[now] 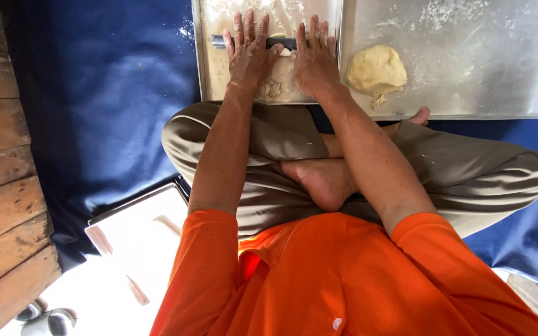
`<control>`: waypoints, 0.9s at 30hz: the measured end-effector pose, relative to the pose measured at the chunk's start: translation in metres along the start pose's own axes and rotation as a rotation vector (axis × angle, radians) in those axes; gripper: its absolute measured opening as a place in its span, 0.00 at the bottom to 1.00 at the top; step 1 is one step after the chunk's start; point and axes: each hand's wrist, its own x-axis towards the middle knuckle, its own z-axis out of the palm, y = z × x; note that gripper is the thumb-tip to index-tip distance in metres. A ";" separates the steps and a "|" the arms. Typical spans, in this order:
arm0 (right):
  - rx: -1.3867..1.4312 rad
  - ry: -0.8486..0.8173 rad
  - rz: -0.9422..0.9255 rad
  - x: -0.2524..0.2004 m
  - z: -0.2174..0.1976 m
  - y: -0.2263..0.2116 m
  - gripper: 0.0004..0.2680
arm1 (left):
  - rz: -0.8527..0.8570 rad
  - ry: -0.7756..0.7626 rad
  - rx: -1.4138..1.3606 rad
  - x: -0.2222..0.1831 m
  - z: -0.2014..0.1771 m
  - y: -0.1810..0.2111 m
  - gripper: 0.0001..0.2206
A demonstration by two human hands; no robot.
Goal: Rolling out dough with a rolling pin and using a star-shaped cutter to create cookies and arrange them on a baking tray.
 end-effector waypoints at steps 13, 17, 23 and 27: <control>0.042 0.330 -0.099 0.051 -0.018 -0.001 0.21 | -0.062 -0.063 0.068 -0.003 -0.004 -0.001 0.52; 0.013 0.368 -0.101 0.058 -0.011 0.000 0.23 | -0.071 -0.018 0.039 -0.003 -0.010 0.000 0.52; 0.011 0.247 -0.055 0.017 -0.011 -0.010 0.20 | -0.024 -0.206 0.105 -0.018 -0.018 0.003 0.49; -0.014 0.064 -0.004 -0.013 -0.009 -0.014 0.30 | 0.027 -0.228 0.122 -0.035 -0.022 0.001 0.41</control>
